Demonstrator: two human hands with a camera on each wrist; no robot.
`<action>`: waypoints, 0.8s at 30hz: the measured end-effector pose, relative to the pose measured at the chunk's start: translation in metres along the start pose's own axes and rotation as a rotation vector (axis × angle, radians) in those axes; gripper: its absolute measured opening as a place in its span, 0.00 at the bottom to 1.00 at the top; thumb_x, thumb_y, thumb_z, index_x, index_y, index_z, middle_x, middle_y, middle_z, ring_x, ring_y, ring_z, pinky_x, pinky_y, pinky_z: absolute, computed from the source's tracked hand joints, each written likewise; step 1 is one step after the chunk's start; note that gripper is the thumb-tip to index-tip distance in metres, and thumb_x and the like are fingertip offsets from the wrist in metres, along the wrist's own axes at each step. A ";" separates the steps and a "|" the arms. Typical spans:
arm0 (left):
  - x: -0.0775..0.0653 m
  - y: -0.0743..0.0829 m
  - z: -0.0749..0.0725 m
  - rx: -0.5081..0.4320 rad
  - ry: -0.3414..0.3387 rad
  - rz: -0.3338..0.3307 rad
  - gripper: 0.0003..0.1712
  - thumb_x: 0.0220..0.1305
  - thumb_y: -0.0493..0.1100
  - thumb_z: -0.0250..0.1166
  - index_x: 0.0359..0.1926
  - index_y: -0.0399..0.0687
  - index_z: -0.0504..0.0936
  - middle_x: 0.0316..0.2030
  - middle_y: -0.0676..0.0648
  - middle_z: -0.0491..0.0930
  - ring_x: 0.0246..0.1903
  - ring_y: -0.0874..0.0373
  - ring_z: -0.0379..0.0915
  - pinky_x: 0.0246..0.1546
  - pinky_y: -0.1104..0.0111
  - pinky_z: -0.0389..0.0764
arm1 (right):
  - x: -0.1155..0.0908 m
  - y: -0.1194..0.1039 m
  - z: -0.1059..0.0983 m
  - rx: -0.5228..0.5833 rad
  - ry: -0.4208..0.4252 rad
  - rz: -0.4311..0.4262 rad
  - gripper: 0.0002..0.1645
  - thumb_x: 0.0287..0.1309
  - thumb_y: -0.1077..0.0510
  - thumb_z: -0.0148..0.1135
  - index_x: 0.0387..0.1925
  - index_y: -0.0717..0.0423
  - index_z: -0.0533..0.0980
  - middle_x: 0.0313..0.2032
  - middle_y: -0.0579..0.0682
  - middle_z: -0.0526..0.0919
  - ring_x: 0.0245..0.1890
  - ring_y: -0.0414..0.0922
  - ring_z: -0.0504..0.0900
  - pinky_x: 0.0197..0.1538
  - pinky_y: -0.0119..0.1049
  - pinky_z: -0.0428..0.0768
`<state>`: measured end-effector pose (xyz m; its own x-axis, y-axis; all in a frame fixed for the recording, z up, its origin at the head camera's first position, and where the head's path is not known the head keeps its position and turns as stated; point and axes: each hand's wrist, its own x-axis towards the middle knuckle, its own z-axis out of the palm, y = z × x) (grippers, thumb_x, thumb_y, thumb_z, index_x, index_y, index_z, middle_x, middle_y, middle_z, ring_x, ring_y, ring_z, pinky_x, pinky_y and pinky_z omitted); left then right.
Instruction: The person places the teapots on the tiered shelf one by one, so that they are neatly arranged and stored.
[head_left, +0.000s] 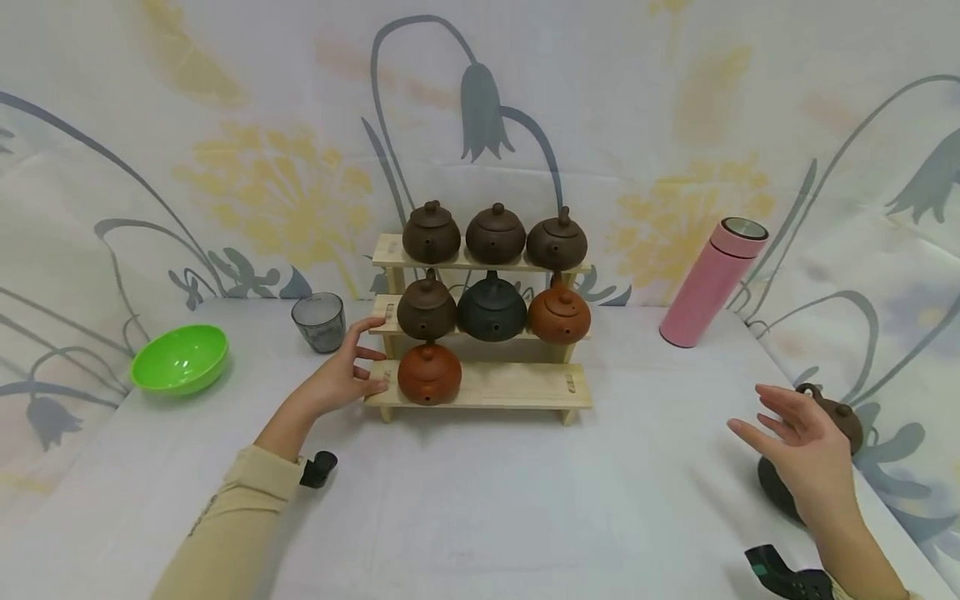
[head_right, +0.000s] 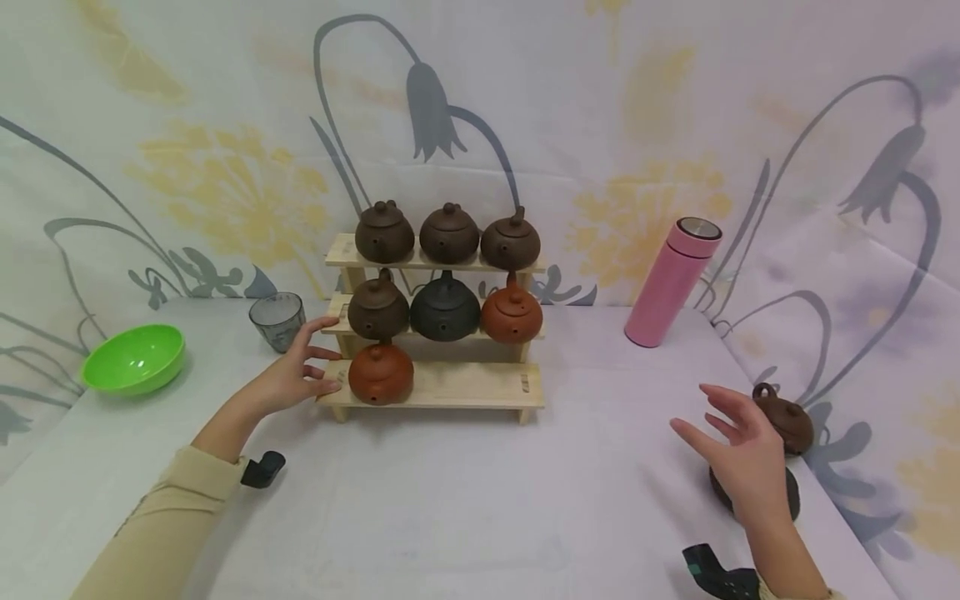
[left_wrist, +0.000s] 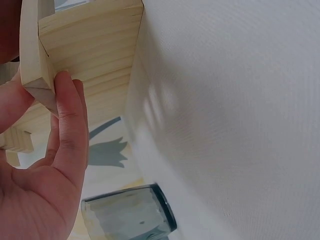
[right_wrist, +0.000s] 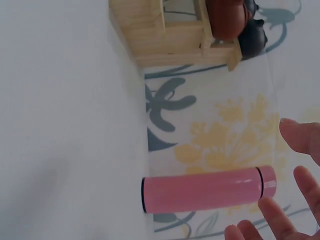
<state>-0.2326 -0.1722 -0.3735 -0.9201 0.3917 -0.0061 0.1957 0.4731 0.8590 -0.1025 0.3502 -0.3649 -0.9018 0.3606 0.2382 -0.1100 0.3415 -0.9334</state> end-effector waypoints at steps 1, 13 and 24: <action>0.000 0.000 0.000 0.001 -0.001 0.002 0.51 0.55 0.27 0.65 0.68 0.52 0.42 0.62 0.29 0.52 0.40 0.41 0.72 0.38 0.59 0.75 | -0.003 -0.002 -0.003 0.041 0.011 0.004 0.31 0.44 0.70 0.71 0.52 0.50 0.75 0.47 0.38 0.74 0.45 0.29 0.73 0.41 0.16 0.70; 0.001 0.001 0.000 -0.005 -0.002 0.006 0.50 0.55 0.27 0.64 0.68 0.52 0.42 0.63 0.29 0.49 0.40 0.41 0.72 0.37 0.60 0.75 | -0.016 0.001 -0.031 -0.202 0.154 0.135 0.30 0.48 0.65 0.70 0.54 0.44 0.74 0.45 0.27 0.71 0.42 0.26 0.69 0.40 0.13 0.66; 0.000 0.004 0.001 -0.003 0.010 0.004 0.50 0.55 0.25 0.64 0.68 0.51 0.42 0.64 0.30 0.50 0.39 0.41 0.72 0.36 0.61 0.75 | -0.018 0.018 -0.052 -0.367 0.165 0.410 0.31 0.56 0.48 0.64 0.61 0.33 0.64 0.65 0.41 0.59 0.68 0.54 0.49 0.64 0.51 0.54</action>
<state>-0.2311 -0.1699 -0.3708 -0.9225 0.3861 0.0026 0.1986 0.4687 0.8607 -0.0668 0.3952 -0.3718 -0.7598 0.6477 -0.0574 0.4139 0.4137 -0.8109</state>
